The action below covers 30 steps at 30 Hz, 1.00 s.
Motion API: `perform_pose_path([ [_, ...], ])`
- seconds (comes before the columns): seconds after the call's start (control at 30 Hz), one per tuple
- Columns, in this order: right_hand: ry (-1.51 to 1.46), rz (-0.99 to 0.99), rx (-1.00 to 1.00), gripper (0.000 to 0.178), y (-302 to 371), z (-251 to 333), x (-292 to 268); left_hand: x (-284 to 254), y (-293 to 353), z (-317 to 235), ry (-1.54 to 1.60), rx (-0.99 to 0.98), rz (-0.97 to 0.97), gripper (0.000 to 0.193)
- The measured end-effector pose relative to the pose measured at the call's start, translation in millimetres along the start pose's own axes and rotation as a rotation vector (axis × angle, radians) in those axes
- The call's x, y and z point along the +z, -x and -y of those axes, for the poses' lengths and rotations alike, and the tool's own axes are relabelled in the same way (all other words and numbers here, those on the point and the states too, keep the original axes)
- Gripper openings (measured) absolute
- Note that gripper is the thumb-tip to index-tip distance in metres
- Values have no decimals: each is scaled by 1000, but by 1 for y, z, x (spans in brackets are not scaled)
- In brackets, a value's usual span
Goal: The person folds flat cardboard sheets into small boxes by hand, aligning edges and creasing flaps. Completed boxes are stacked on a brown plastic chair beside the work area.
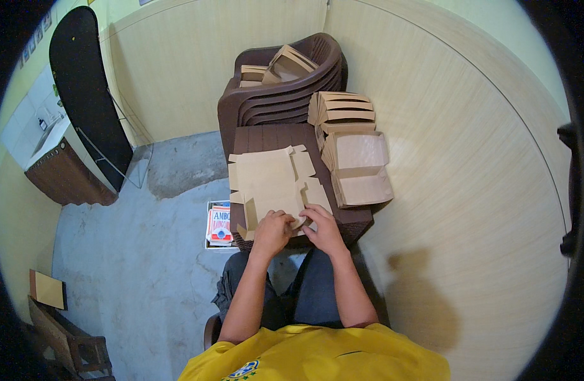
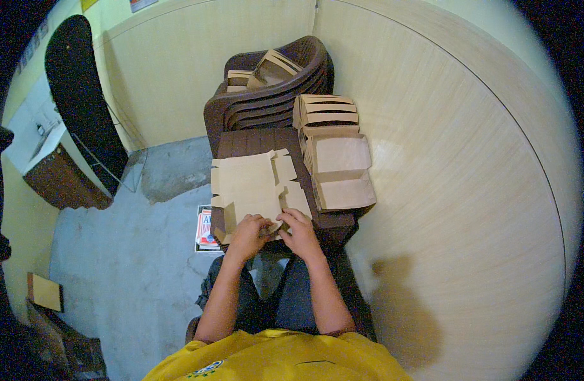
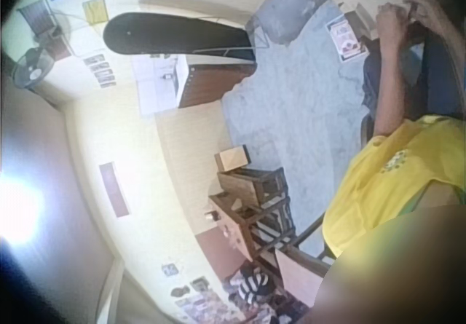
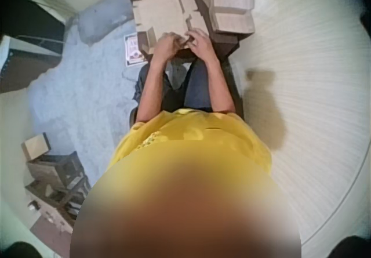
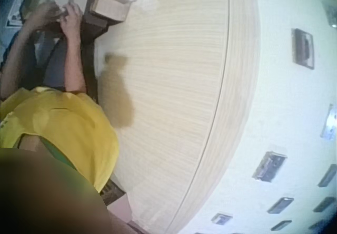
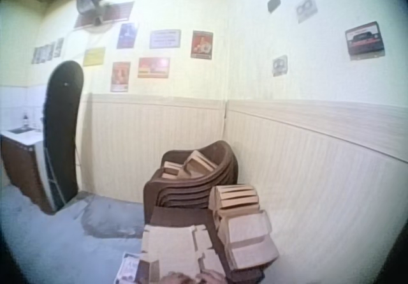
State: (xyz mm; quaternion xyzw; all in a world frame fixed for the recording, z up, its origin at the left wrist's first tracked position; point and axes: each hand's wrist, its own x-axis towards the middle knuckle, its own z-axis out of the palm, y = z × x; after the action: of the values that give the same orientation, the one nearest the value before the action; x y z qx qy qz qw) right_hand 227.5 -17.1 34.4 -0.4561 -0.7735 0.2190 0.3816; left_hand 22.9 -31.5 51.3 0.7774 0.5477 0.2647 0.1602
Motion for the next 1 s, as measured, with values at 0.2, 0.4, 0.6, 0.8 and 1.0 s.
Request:
perform_pose_path([
  [0.2, 128, 174, 73, 25, -22, -10, -5, -15, -17, -14, -30, -229, 188, 34],
  [0.4, 228, -208, -94, 47, -41, -15, -9, -55, 19, 6, -243, 53, -150, 51],
  [0.6, 149, -173, 123, 60, -25, 23, -4, -40, 21, 38, -25, -68, -94, 23],
  [0.8, 58, -12, -84, 27, 4, 32, -1, -12, 26, 31, -32, -41, -265, 16],
  [1.0, -206, -156, 301, 15, 3, 6, 18, 10, 54, 33, 41, 67, -480, 20],
])
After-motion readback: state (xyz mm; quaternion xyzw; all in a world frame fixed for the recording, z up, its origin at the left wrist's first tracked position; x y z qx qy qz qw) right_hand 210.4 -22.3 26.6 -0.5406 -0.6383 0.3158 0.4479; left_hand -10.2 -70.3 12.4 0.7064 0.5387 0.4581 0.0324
